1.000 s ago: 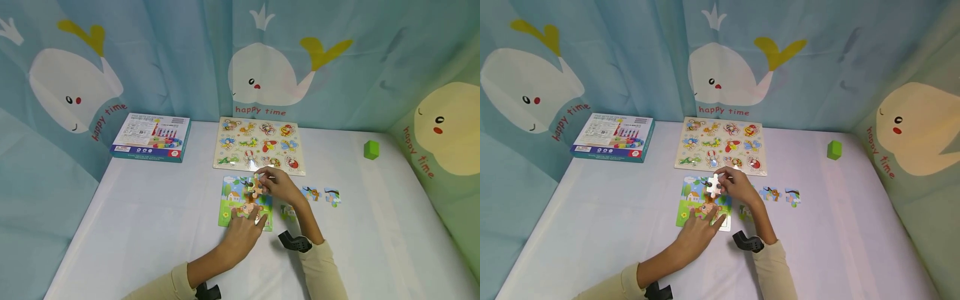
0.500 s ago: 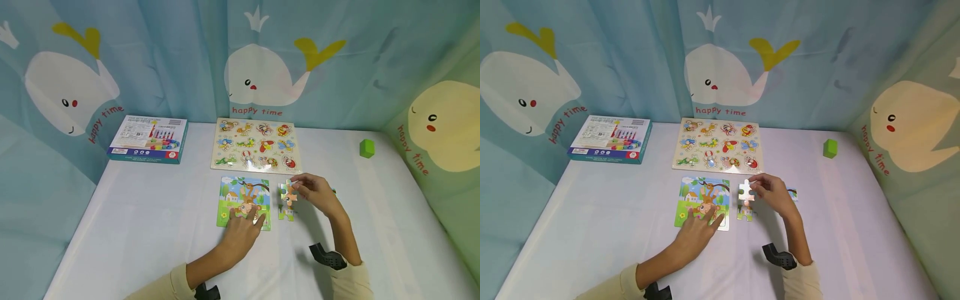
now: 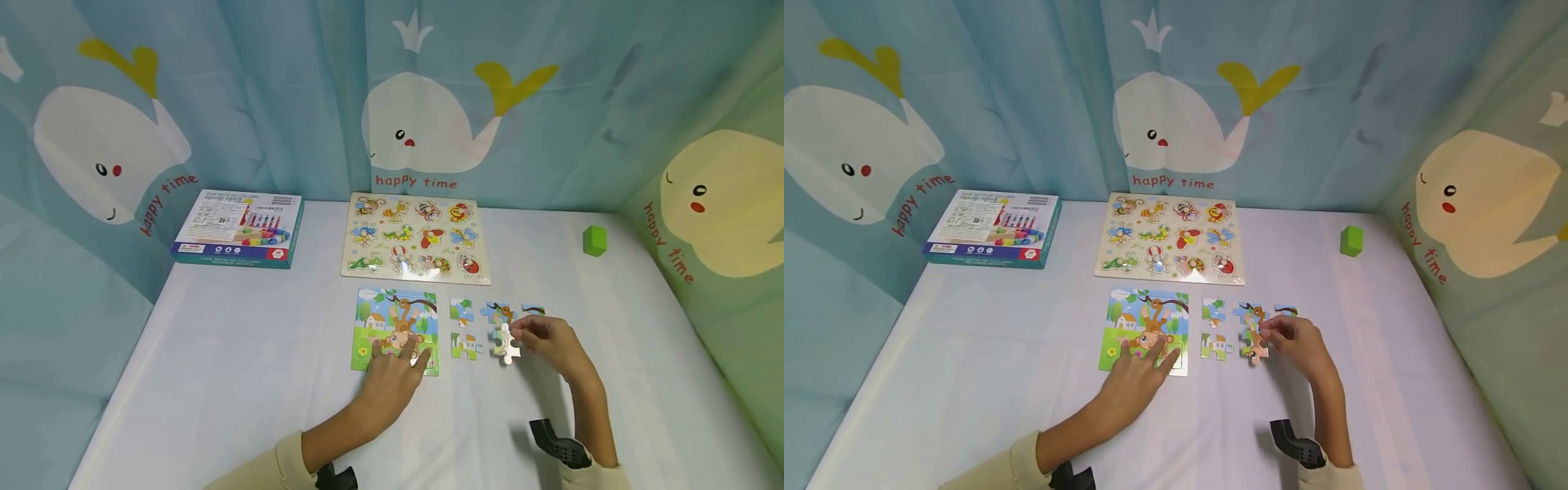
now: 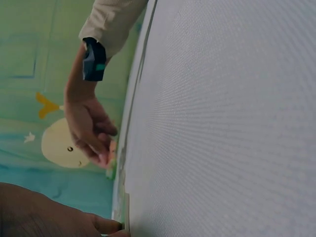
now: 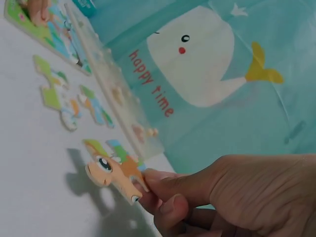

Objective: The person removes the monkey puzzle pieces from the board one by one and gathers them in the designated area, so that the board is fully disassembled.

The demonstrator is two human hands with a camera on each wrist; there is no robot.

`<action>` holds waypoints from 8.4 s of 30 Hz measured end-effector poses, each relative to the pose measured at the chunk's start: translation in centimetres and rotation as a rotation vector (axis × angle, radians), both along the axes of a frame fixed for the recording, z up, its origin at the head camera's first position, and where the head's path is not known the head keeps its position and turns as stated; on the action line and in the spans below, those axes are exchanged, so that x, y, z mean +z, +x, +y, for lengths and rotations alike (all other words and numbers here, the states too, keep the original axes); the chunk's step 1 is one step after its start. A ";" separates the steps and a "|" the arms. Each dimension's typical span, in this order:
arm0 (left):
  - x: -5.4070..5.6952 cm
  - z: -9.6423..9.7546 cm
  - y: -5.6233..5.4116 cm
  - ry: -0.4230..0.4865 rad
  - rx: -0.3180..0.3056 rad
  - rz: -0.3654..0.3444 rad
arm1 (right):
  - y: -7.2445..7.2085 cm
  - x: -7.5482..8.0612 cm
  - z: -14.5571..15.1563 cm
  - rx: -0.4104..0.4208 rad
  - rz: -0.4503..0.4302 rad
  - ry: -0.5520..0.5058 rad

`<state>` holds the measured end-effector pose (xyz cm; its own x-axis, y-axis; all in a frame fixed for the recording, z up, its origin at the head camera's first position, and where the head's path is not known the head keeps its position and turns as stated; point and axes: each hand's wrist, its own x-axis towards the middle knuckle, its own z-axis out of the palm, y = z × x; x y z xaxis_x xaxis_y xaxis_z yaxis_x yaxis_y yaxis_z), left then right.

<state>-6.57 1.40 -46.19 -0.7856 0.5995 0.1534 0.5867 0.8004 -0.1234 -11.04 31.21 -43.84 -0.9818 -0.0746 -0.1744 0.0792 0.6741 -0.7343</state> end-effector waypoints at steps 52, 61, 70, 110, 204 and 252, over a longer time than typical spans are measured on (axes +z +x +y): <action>0.0 0.0 0.2 -0.030 0.016 0.026 | 0.4 -0.5 -0.8 -0.006 0.045 0.227; 0.0 0.1 0.5 -0.029 0.036 0.057 | 0.1 0.2 -1.4 0.012 0.108 0.255; -0.2 0.6 2.1 -0.060 0.189 0.067 | -2.2 0.8 -6.7 0.189 0.212 0.189; -1.3 -4.7 -2.3 0.020 -0.133 -0.018 | -5.0 -1.3 -13.9 0.543 0.252 0.196; -2.5 -4.0 -4.7 0.475 0.380 -0.477 | -5.4 -0.9 -12.8 0.372 0.144 0.037; -1.1 -8.1 -5.2 0.485 0.252 -0.603 | 2.3 -1.7 4.3 -0.193 0.100 0.147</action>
